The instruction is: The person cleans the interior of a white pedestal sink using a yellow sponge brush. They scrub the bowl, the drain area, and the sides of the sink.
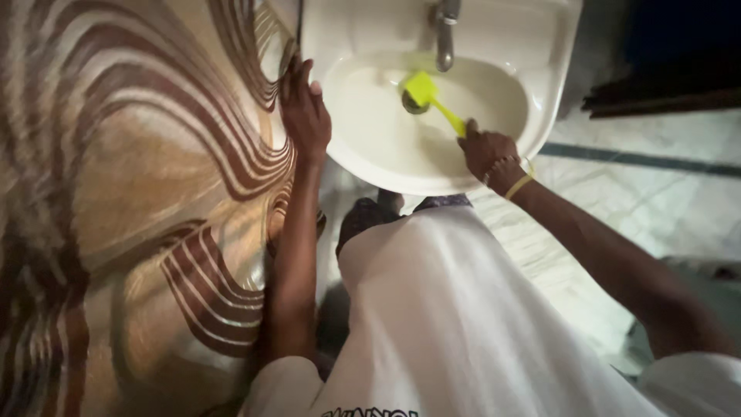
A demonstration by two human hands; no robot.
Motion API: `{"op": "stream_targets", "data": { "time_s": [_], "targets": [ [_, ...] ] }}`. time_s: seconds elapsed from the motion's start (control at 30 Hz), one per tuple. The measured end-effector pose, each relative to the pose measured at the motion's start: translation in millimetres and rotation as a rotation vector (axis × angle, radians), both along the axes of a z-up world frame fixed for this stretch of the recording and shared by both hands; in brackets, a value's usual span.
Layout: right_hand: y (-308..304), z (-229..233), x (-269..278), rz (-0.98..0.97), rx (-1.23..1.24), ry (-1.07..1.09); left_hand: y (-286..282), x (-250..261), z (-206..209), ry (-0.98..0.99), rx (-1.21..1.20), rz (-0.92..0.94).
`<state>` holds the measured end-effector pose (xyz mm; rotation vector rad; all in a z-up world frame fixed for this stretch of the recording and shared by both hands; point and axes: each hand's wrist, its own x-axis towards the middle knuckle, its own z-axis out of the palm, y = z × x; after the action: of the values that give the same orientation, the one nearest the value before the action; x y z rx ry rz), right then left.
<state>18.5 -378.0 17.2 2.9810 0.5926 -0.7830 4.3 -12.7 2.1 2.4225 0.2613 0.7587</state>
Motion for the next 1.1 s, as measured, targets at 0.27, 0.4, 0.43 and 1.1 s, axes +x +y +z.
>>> {"op": "stream_targets", "data": {
  "time_s": [0.27, 0.4, 0.43, 1.1],
  "targets": [
    [18, -9, -6, 0.092, -0.113, 0.100, 13, -7, -17, -0.006, -0.056, -0.052],
    [-3, -4, 0, 0.057, -0.093, 0.023, 14, -5, -30, 0.052, -0.085, -0.009],
    [-5, -5, -11, 0.083, -0.101, 0.017, 14, -7, -31, 0.004, -0.135, -0.043],
    [14, -16, 2, 0.125, -0.189, -0.073, 12, -20, -44, 0.037, -0.061, 0.027]
  ]
}}
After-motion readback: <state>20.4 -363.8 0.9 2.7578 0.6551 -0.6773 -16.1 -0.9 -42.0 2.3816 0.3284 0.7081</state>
